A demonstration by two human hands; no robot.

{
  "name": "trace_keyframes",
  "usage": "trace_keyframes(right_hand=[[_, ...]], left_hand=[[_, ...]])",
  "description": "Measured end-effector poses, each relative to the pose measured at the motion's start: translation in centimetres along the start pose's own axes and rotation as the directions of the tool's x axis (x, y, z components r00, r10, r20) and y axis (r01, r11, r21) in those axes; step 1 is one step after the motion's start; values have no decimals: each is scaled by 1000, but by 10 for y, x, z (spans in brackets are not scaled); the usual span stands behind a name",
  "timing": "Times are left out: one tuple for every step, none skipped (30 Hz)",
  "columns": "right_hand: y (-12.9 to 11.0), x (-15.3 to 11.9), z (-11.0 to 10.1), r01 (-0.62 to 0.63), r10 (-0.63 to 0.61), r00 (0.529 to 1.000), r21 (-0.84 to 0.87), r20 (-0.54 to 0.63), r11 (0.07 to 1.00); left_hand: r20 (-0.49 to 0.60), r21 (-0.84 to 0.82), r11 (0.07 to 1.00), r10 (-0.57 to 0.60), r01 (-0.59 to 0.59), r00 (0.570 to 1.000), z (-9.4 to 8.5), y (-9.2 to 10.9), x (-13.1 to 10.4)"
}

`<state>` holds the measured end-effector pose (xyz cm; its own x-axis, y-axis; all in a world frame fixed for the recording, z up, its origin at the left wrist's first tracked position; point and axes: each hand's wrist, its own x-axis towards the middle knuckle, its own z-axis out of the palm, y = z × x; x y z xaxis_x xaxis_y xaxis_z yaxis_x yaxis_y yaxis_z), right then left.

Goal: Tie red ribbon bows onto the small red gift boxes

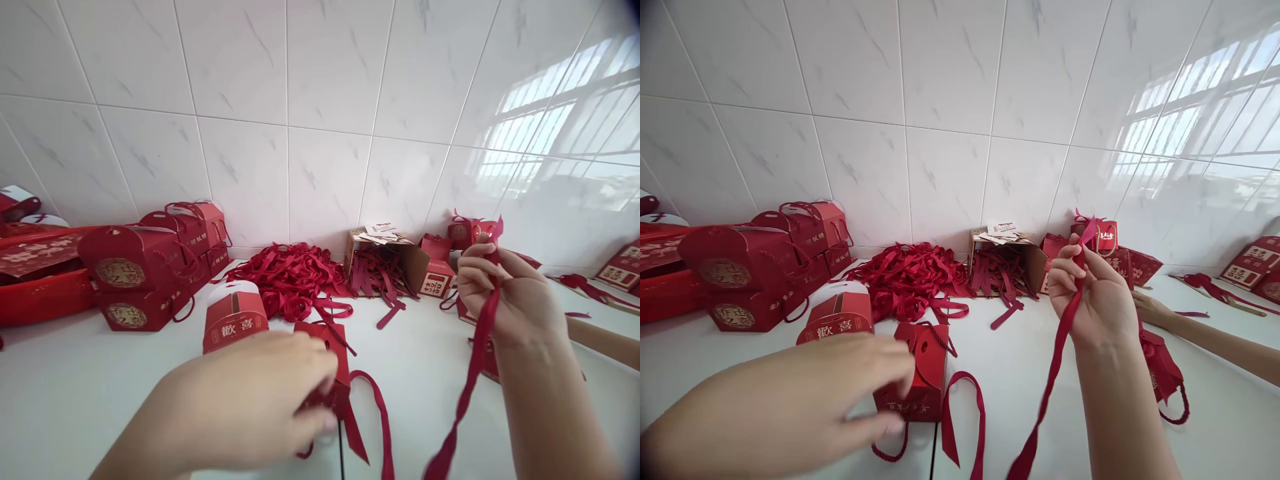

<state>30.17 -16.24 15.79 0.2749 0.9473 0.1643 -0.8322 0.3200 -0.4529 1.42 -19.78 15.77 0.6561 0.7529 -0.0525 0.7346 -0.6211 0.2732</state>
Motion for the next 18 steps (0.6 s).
trace_keyframes(right_hand=[[1,-2,0,-1,5,997,-61,73,998],[2,-5,0,-2,23,990,-148,143,989],[3,-8,1,0,54,978,-259,202,966],[4,-11,2,7,96,964,-386,247,922],[6,-14,3,22,142,950,-514,278,857],[8,-17,4,43,189,936,-629,298,776],[10,-19,5,71,231,922,-721,312,690],[12,-21,6,101,267,909,-790,320,604],[14,-23,7,128,303,897,-845,322,520],[17,-25,8,151,345,883,-889,318,433],[20,-26,9,168,396,867,-926,302,339],[24,-27,10,183,452,848,-954,276,239],[27,-27,11,196,508,828,-971,239,137],[31,-28,12,207,555,809,-978,193,39],[36,-28,12,218,587,796,-975,149,-48],[40,-28,12,231,602,790,-965,113,-122],[45,-28,12,245,608,789,-952,87,-181],[49,-28,11,259,610,789,-939,71,-226]], left_hand=[[-3,54,996,-74,74,997,-2,-1,5],[4,85,989,-126,125,992,-2,-3,11],[7,98,982,-162,161,987,-2,-6,18],[12,102,977,-190,188,982,-1,-8,24],[25,100,974,-208,204,978,1,-11,30],[44,97,972,-218,213,975,2,-13,36],[65,96,971,-226,219,972,3,-14,41],[88,103,969,-233,224,969,4,-15,46],[109,113,968,-236,224,966,5,-15,49],[126,123,967,-238,223,963,6,-15,53],[139,134,967,-236,218,962,8,-15,56],[148,142,967,-232,212,961,9,-15,59],[153,146,968,-225,203,962,11,-15,61],[153,142,970,-216,195,964,13,-15,64],[151,130,972,-214,196,965,14,-16,66],[148,109,972,-222,207,964,15,-17,67],[145,82,970,-240,230,960,16,-18,68],[142,55,965,-262,257,955,15,-19,68]])
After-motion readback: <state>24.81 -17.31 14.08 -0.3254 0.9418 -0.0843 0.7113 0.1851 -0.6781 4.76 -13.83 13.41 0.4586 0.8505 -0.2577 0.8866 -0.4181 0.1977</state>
